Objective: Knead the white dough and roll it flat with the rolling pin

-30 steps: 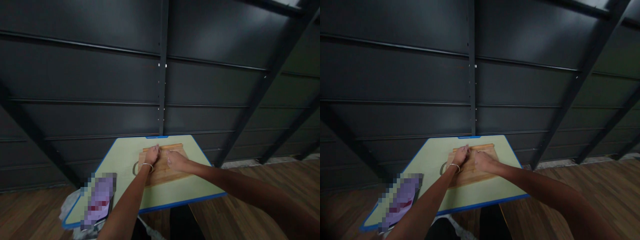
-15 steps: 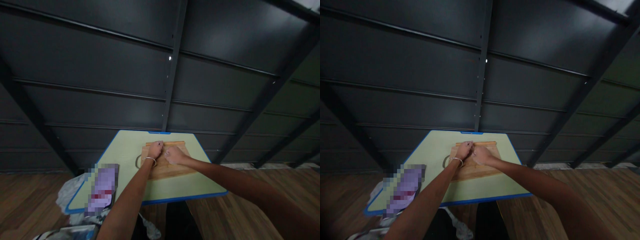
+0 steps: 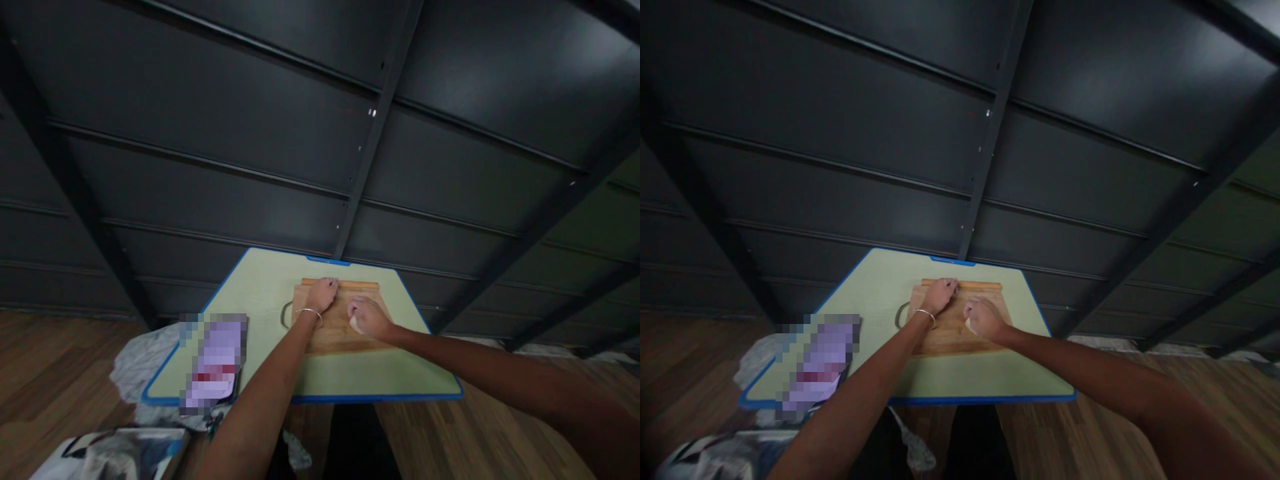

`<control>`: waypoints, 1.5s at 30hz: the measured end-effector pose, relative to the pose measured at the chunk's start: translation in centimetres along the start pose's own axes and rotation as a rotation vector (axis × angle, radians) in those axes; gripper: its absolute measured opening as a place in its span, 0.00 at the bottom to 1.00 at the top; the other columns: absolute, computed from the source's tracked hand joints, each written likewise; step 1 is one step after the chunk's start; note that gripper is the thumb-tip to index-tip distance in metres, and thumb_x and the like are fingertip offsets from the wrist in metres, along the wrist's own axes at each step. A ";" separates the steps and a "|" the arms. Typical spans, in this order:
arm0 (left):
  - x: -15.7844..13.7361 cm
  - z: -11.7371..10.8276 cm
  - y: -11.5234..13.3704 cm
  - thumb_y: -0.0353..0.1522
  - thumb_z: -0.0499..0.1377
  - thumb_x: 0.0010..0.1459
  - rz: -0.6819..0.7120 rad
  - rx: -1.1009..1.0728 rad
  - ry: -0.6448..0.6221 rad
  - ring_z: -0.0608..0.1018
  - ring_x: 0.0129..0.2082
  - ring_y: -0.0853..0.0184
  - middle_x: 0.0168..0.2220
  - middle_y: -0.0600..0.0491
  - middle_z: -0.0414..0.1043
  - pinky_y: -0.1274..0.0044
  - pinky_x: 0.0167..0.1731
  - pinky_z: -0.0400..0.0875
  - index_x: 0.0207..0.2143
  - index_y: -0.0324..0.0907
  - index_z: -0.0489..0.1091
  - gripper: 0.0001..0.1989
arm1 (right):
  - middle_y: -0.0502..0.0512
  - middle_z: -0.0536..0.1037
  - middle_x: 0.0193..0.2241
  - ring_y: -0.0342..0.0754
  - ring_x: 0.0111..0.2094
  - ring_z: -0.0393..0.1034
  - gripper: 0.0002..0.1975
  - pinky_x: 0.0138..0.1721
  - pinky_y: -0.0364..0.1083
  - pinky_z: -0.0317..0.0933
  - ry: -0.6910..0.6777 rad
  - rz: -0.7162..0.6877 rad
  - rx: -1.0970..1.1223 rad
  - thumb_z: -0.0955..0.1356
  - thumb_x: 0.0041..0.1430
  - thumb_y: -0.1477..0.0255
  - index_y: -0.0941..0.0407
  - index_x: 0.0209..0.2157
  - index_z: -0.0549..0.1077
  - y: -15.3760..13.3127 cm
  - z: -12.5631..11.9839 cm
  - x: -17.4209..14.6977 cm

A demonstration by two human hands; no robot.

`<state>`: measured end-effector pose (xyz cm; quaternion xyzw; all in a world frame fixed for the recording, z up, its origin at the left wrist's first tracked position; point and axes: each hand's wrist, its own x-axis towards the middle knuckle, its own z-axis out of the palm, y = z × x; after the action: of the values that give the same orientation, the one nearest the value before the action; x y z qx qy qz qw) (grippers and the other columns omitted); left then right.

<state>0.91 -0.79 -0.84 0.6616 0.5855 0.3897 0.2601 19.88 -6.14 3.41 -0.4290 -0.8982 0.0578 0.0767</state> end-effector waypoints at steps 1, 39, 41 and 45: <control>-0.1 0.0 0.1 0.39 0.49 0.74 -0.001 0.000 0.001 0.73 0.26 0.64 0.22 0.51 0.72 0.73 0.33 0.62 0.24 0.43 0.72 0.25 | 0.59 0.81 0.37 0.54 0.43 0.73 0.12 0.50 0.49 0.62 -0.006 -0.023 -0.021 0.64 0.58 0.84 0.57 0.33 0.77 -0.1 -0.1 0.1; 0.0 0.0 -0.8 0.43 0.46 0.73 -0.042 -0.093 0.092 0.74 0.28 0.62 0.23 0.50 0.72 0.72 0.37 0.68 0.21 0.46 0.64 0.26 | 0.62 0.82 0.50 0.60 0.52 0.74 0.28 0.62 0.57 0.62 -0.467 -0.355 0.009 0.81 0.53 0.64 0.58 0.53 0.79 1.8 -4.0 2.0; 0.0 -0.2 -0.9 0.45 0.46 0.72 -0.054 -0.105 0.082 0.73 0.26 0.63 0.23 0.51 0.72 0.72 0.34 0.68 0.22 0.46 0.64 0.26 | 0.58 0.82 0.47 0.58 0.51 0.74 0.22 0.61 0.57 0.62 -0.432 -0.343 0.064 0.81 0.54 0.64 0.56 0.49 0.80 2.6 -3.9 1.6; 0.2 -0.2 -0.8 0.47 0.47 0.72 -0.062 -0.111 0.059 0.71 0.24 0.64 0.21 0.52 0.69 0.72 0.30 0.65 0.21 0.46 0.63 0.27 | 0.62 0.78 0.49 0.62 0.54 0.70 0.31 0.56 0.56 0.65 -0.192 -0.244 0.184 0.83 0.48 0.61 0.58 0.52 0.78 4.0 -2.9 -0.4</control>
<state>0.30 -0.45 -1.27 0.6157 0.5908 0.4327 0.2909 23.71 -3.81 5.53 -0.3007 -0.9376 0.1708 0.0361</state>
